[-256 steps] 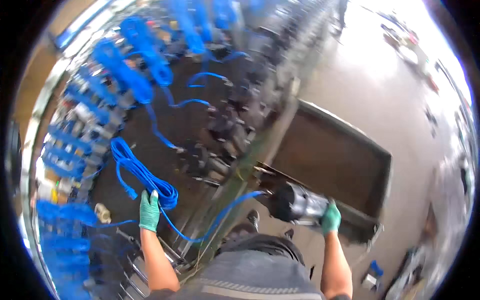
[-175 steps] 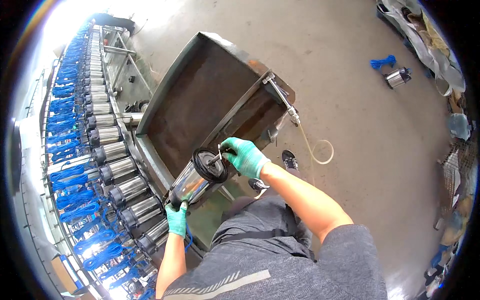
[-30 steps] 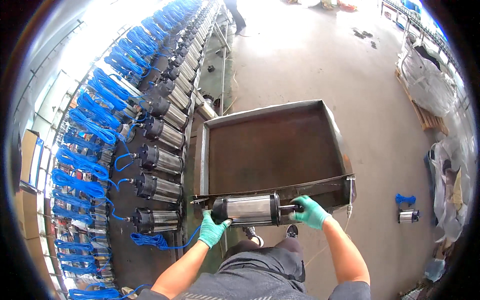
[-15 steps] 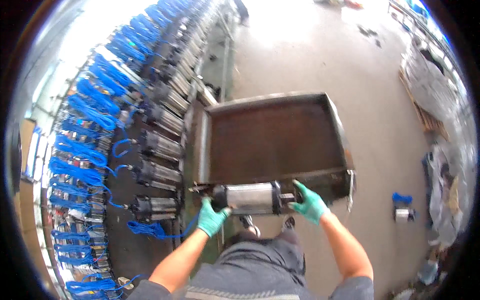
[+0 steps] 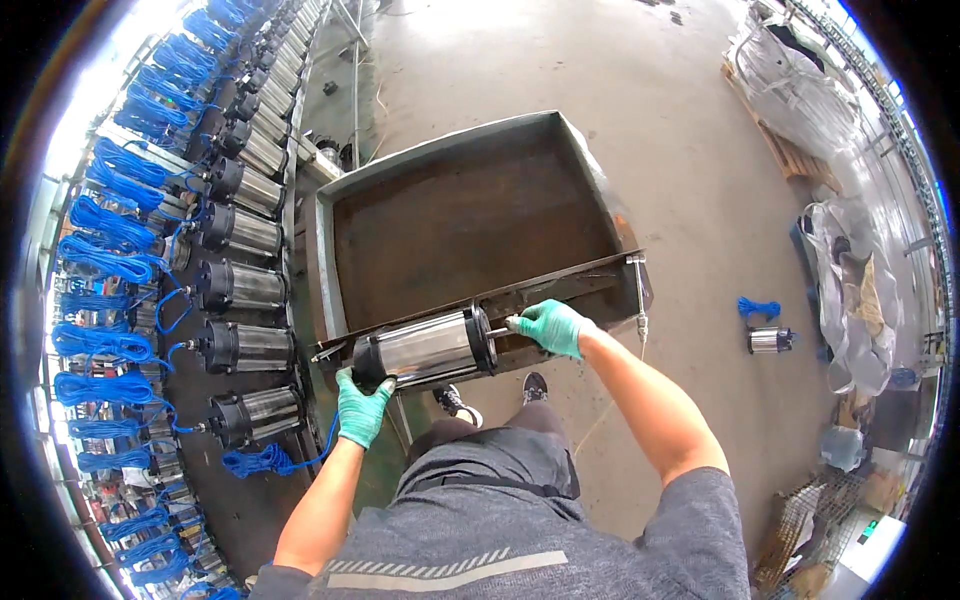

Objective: The person places a water pump into a testing tank, connects a hose and cable, and then uses a wrench to tighten the connections before submerging and removing it.

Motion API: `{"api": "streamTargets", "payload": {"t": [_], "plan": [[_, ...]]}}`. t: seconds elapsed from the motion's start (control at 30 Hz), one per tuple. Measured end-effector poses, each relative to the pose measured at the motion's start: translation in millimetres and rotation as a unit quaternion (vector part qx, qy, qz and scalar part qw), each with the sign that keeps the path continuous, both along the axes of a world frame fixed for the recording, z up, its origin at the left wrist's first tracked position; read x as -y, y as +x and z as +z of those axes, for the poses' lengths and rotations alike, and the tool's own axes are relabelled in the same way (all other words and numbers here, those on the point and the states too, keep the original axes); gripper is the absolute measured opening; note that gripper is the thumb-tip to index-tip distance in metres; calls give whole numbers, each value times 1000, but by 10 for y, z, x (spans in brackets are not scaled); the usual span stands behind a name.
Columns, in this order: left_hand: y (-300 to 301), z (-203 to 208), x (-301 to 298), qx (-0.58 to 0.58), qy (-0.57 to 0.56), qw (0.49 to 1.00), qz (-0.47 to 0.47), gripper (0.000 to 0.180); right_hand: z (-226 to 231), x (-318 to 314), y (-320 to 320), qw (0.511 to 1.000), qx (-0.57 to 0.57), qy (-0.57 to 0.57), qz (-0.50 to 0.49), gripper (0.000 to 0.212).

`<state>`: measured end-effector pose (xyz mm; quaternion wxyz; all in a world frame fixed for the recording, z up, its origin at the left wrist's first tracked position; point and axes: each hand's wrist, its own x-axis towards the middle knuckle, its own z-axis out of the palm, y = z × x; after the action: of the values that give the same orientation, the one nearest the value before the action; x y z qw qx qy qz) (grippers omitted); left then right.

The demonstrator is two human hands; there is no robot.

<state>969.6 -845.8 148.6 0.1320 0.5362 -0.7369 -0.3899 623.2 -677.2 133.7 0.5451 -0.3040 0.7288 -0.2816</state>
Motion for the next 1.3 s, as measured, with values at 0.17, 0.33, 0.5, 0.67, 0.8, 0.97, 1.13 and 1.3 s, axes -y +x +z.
{"api": "streamTargets", "payload": {"t": [0.17,0.33,0.5,0.67,0.8,0.97,1.13,1.3], "plan": [[36,-111,17,-26,3,1000,6,66,-230,-80,259,985,1,-82,-150,49],[82,-249,18,-81,11,997,10,66,-279,24,240,986,-12,45,-161,68],[98,-263,5,-79,21,996,19,63,-181,114,190,986,14,97,-136,75],[110,-281,64,-68,14,998,9,66,-130,-126,172,963,-184,-16,-196,64],[118,-302,105,-70,11,997,5,66,-252,-862,-158,777,-523,-78,-342,39],[62,-252,111,-92,33,995,37,62,-528,-1201,-609,860,-87,103,-492,65],[46,-189,139,-33,0,999,24,59,-419,-801,-1206,866,-76,32,-494,66],[77,-219,158,-35,-2,999,20,60,-224,-544,-1121,883,-199,-41,-423,44]]}}
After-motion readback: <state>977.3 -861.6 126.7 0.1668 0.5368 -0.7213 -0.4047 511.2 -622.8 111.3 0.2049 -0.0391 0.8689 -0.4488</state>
